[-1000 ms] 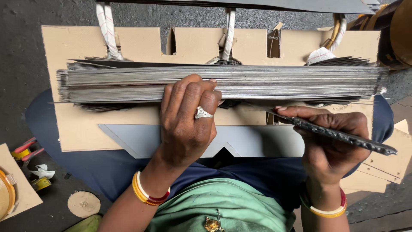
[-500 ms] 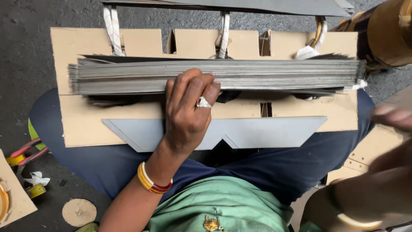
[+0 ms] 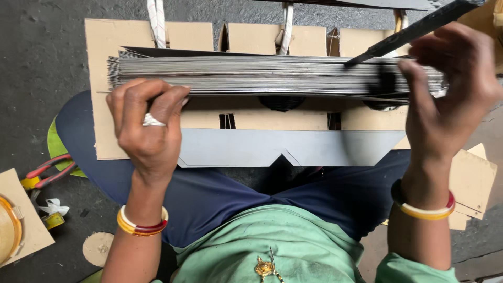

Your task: The person sits on the floor and repeatedly picks up individual metal sheets from a pile, aligns them, and places them into a cardboard jig. The person continues this stacking process throughout the clip.

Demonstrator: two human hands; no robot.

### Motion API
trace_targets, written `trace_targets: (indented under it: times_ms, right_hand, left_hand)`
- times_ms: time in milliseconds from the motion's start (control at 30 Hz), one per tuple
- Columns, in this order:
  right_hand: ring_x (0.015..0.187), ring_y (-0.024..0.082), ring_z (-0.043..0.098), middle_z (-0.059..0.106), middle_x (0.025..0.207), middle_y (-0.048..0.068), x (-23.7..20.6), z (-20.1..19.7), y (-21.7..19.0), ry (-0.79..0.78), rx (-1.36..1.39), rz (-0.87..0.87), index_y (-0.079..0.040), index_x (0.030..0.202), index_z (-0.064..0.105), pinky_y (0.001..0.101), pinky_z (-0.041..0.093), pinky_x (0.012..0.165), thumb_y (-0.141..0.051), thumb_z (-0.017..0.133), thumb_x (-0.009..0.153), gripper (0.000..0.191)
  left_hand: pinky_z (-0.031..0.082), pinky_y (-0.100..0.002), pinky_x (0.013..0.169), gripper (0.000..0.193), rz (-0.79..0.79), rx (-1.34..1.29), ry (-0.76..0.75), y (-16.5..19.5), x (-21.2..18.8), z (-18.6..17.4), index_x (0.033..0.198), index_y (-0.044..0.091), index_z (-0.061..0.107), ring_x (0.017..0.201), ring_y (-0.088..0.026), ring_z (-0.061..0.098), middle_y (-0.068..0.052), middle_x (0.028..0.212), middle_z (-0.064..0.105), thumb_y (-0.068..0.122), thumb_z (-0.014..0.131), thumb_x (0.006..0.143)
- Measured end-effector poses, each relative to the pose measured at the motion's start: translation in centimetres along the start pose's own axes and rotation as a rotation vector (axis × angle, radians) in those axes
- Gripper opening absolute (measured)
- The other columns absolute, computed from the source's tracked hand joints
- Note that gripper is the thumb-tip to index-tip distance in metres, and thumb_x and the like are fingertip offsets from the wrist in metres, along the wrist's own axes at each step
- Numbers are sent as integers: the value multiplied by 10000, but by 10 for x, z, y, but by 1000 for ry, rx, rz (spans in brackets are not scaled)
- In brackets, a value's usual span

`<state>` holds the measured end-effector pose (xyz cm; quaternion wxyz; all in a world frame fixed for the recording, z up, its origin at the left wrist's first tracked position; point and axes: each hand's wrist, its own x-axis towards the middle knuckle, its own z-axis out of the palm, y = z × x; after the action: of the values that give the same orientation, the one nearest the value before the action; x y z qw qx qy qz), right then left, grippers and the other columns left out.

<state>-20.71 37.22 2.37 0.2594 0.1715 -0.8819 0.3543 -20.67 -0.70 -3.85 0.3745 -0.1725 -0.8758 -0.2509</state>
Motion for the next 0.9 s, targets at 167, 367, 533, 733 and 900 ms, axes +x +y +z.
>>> trace_targets:
  times_ms: [167,367,533,733,900]
  right_hand:
    - [979,228,627,604,1117,132,-38,12,-8,65,-298,-56,27,1132,703,310,525,838,84,818,969,207]
    - [1006,265,582,639,1122,101,-52,34,-1,109,-437,-177,-32,1053,774,349,483,844,24,836,959,126]
    - [997,251,584,668,1055,77,-58,37,11,131,-511,-224,-44,1032,804,332,499,851,12,846,983,85]
    - [994,240,624,723,1049,86,-61,35,30,104,-561,-186,-27,1004,785,323,481,820,30,810,963,74]
    - [1025,244,626,691,1044,90,-63,35,40,83,-520,-180,-21,1006,793,313,515,861,30,790,956,71]
  left_hand:
    - [521,-321,911,232,-27,-38,64,-2,-11,0,1056,100,756,1023,-208,591,-14,1066,636,-24,916,943]
    - [534,-324,922,235,-45,-59,75,-1,-13,3,988,97,759,1006,-197,602,-7,983,629,-62,930,959]
    - [533,-348,915,207,-13,-44,84,-1,-12,7,981,94,766,990,-216,615,-19,938,622,-39,923,962]
    - [516,-339,875,186,74,63,16,7,2,14,1031,102,759,989,-203,633,-23,986,655,-42,876,1013]
    - [511,-380,837,217,123,165,7,11,5,18,1045,106,753,895,-209,606,-27,921,647,-60,857,951]
